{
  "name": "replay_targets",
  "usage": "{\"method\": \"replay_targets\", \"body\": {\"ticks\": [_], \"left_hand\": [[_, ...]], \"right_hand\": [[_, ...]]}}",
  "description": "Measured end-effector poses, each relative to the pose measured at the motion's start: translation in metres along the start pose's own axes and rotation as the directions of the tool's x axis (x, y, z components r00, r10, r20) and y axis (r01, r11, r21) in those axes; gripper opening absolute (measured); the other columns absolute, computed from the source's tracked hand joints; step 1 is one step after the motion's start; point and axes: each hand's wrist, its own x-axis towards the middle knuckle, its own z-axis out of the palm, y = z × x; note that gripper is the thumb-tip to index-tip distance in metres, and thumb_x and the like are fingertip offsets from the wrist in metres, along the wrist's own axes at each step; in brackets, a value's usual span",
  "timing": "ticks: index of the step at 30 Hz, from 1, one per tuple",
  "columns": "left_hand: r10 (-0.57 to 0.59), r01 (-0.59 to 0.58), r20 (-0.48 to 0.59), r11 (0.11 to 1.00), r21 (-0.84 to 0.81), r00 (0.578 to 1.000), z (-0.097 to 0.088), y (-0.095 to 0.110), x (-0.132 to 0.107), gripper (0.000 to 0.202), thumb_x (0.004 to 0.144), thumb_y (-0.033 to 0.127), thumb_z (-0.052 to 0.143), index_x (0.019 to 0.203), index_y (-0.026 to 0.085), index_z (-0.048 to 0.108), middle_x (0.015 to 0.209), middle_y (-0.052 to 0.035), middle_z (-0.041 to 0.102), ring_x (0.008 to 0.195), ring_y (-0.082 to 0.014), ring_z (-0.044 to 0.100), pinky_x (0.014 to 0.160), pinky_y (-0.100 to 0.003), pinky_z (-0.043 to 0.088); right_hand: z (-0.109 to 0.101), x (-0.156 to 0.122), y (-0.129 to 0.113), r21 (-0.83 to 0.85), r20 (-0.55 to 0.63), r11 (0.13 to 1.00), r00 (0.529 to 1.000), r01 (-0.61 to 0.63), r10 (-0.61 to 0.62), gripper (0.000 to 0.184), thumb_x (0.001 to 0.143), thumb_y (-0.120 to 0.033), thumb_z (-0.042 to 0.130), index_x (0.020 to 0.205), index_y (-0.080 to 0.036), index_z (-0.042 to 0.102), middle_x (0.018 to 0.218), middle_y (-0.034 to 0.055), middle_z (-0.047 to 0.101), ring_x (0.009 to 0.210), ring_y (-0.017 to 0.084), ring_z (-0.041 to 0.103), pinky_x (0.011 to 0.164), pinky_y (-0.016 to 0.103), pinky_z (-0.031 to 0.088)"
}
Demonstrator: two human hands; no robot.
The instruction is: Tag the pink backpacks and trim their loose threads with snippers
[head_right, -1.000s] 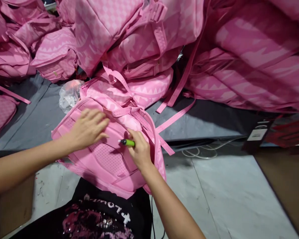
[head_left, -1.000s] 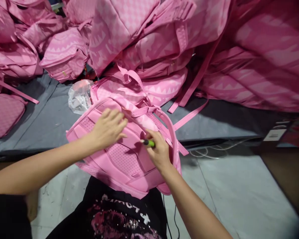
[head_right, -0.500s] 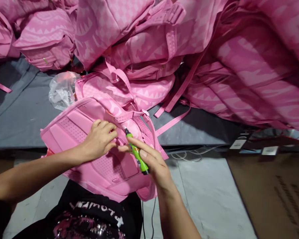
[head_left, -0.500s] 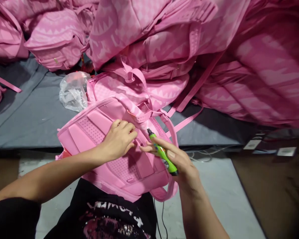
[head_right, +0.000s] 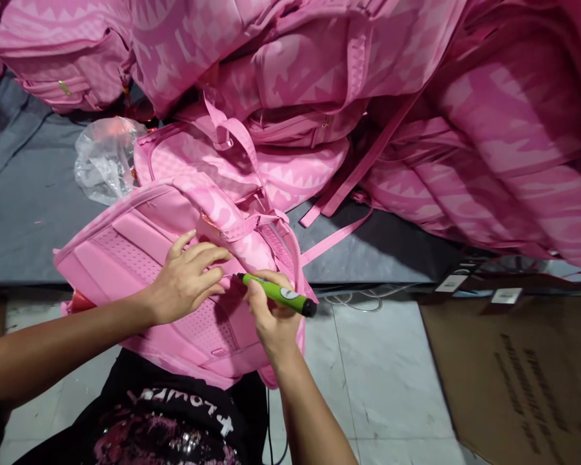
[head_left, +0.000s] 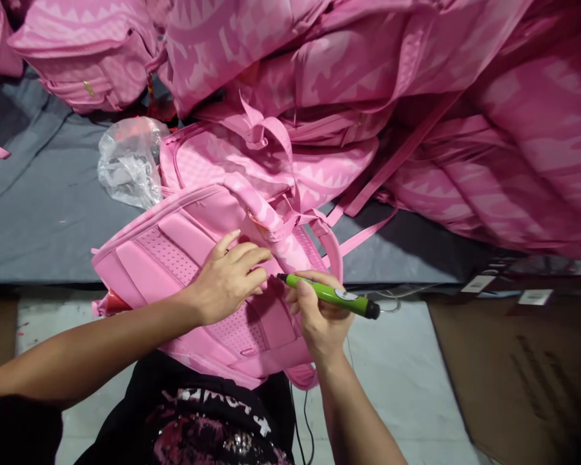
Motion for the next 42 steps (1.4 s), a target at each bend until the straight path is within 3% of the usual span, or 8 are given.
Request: {"method": "replay_targets", "body": {"ticks": [6, 9, 19, 33, 37, 42], "left_hand": [[0.019, -0.018, -0.033, 0.999, 0.043, 0.999, 0.005, -0.002, 0.000, 0.013, 0.094, 0.021, 0.054, 0.090, 0.020, 0.066, 0.120, -0.0022, 0.068, 0.110, -0.0187, 0.058, 0.115, -0.045, 0.028], [0.025, -0.022, -0.046, 0.997, 0.067, 0.999, 0.006, -0.002, 0.001, 0.014, 0.094, 0.023, 0.055, 0.087, 0.020, 0.066, 0.119, -0.0020, 0.069, 0.108, -0.0182, 0.058, 0.113, -0.044, 0.030], [0.042, -0.034, -0.072, 0.994, 0.108, 0.997, 0.007, -0.002, 0.001, 0.010, 0.091, 0.019, 0.057, 0.085, 0.019, 0.066, 0.119, -0.0016, 0.069, 0.106, -0.0179, 0.060, 0.110, -0.042, 0.033], [0.040, -0.031, -0.061, 0.991, 0.130, 0.997, 0.009, -0.001, -0.002, 0.008, 0.092, 0.021, 0.058, 0.089, 0.020, 0.065, 0.118, -0.0028, 0.069, 0.110, -0.0190, 0.057, 0.106, -0.040, 0.033], [0.042, -0.042, 0.002, 0.990, 0.135, 0.999, 0.004, -0.004, -0.002, 0.006, 0.092, 0.023, 0.059, 0.091, 0.020, 0.064, 0.111, -0.0033, 0.069, 0.104, -0.0202, 0.057, 0.097, -0.039, 0.035], [0.157, -0.193, 0.210, 0.967, 0.167, 0.965, -0.019, -0.020, 0.015, 0.014, 0.092, 0.029, 0.060, 0.084, 0.018, 0.062, 0.080, -0.0027, 0.064, 0.078, -0.0197, 0.054, 0.076, -0.036, 0.035]], "right_hand": [[0.008, -0.003, 0.005, -0.125, 0.035, 0.990, 0.997, 0.068, -0.064, 0.013, 0.090, -0.028, 0.065, 0.101, -0.020, 0.065, 0.089, 0.0034, 0.069, 0.059, 0.012, 0.061, 0.054, 0.027, 0.050], [0.009, -0.002, 0.004, -0.133, -0.026, 0.988, 0.996, 0.084, -0.089, 0.011, 0.090, -0.027, 0.064, 0.099, -0.020, 0.064, 0.088, 0.0036, 0.068, 0.064, 0.014, 0.064, 0.055, 0.028, 0.052], [0.013, 0.004, 0.000, -0.209, -0.021, 0.963, 0.984, 0.171, -0.179, 0.009, 0.090, -0.024, 0.064, 0.097, -0.018, 0.063, 0.086, 0.0047, 0.068, 0.072, 0.017, 0.068, 0.061, 0.031, 0.056], [0.013, 0.005, -0.004, -0.309, -0.033, 0.942, 0.988, 0.132, -0.149, 0.014, 0.091, -0.031, 0.063, 0.094, -0.018, 0.063, 0.080, 0.0026, 0.068, 0.058, 0.013, 0.062, 0.049, 0.026, 0.049], [0.013, 0.008, -0.005, -0.301, -0.034, 0.941, 0.985, 0.154, -0.172, 0.013, 0.089, -0.030, 0.065, 0.089, -0.018, 0.065, 0.073, 0.0008, 0.067, 0.050, 0.011, 0.058, 0.046, 0.025, 0.047], [0.010, 0.015, 0.003, -0.088, -0.017, 0.996, 1.000, -0.007, 0.006, 0.021, 0.090, -0.037, 0.063, 0.082, -0.018, 0.063, 0.055, -0.0033, 0.060, 0.038, 0.010, 0.051, 0.035, 0.022, 0.041]]}}
